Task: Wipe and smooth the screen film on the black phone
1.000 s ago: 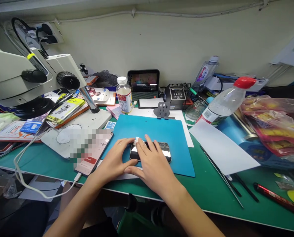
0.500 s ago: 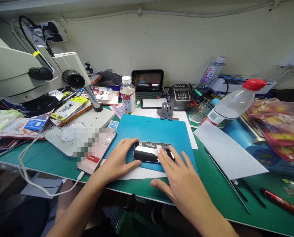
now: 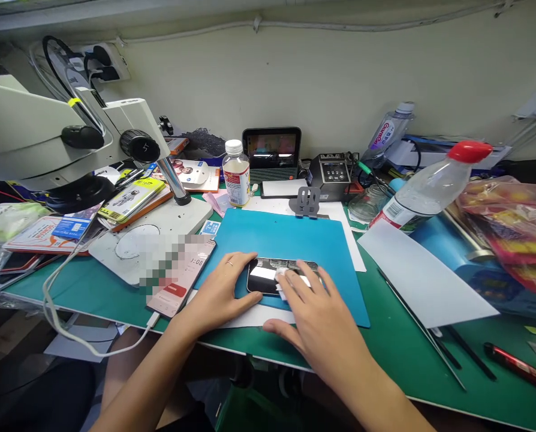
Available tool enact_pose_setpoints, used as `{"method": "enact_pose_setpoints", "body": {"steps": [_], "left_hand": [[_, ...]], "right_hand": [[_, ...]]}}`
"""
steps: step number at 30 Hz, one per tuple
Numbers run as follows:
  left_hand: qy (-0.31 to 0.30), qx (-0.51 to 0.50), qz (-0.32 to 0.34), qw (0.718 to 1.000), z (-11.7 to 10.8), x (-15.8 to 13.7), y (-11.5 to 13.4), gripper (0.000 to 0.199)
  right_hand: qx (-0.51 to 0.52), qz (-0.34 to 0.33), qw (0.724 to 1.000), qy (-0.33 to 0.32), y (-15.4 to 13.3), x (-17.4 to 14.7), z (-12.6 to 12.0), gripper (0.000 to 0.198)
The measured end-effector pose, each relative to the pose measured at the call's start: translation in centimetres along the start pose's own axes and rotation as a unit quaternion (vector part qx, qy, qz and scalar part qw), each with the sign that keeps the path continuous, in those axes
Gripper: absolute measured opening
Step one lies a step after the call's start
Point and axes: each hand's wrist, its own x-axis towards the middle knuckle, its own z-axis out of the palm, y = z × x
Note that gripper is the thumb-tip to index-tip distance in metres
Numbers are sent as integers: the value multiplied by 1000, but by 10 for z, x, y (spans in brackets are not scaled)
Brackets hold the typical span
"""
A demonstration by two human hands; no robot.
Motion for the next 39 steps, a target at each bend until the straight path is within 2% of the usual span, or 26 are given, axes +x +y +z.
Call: {"method": "enact_pose_setpoints", "body": {"steps": [3, 7, 14, 20, 27, 33, 39], "left_hand": [[-2, 0, 6, 1000, 1, 1, -1, 62], [2, 3, 4, 1000, 1, 1, 0, 63], [-11, 17, 20, 1000, -3, 1, 2, 61], [-3, 23, 18, 1000, -2, 1, 1, 62], [-8, 28, 19, 999, -2, 1, 1, 62], [-8, 34, 17, 999, -1, 1, 2, 62], [-11, 34, 17, 999, -1, 1, 2, 62]], "right_hand": [[4, 30, 1000, 3, 7, 7, 2, 75], [29, 34, 999, -9, 15, 20, 3, 75], [30, 37, 999, -1, 26, 4, 5, 69], [43, 40, 998, -15, 25, 19, 8, 73], [42, 46, 998, -28, 34, 6, 6, 63], [55, 50, 996, -41, 31, 17, 6, 66], [39, 47, 998, -30, 47, -9, 8, 62]]}}
